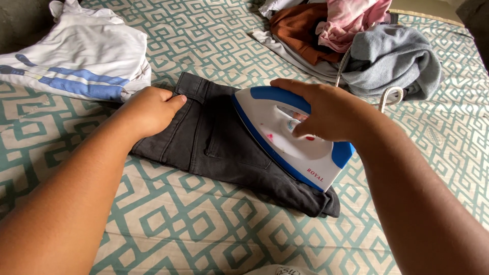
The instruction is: The person is ironing black trousers on a mattress surface.
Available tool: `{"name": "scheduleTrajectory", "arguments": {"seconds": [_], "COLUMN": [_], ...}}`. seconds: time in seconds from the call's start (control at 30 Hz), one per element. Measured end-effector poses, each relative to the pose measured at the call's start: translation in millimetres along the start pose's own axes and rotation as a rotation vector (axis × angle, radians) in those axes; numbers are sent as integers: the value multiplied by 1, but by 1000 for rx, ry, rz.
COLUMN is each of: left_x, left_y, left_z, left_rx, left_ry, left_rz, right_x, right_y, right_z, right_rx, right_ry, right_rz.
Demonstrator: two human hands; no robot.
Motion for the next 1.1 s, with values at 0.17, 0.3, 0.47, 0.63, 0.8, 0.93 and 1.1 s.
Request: {"name": "scheduleTrajectory", "arguments": {"seconds": [0.17,0.3,0.47,0.63,0.8,0.93,1.1], "left_x": [-1,3,2,0,1,1,3], "left_y": [1,-3,-2,-1,-1,-1,-4], "left_z": [1,-3,-2,-1,-1,0,-4], "left_rx": [0,21,33,23,17,6,42], "left_ry": [-9,-2,-16,-19,6,3,12], "left_rz": [-1,6,8,5,-1,-3,24], "right_x": [-2,-3,-2,-3,-5,-4,-5], "right_y": [8,5,4,7,7,3,7], "right_z": [-8,-3,-2,-3,-4,0,-6], "right_rx": [138,104,101,93,92,74,45], "right_ry": [82,55,92,71,75,52,-7], "right_rz": [-87,-97,-105,-120,-132,-166,-173]}}
Point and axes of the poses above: each hand's wrist, its own y-axis towards the middle knuckle, its own x-axis out of the back of the hand, z = x × y, the point moved 1 cm from there along y, towards the middle knuckle, and after that the axes turned 12 degrees about y, right-handed, at the moved point
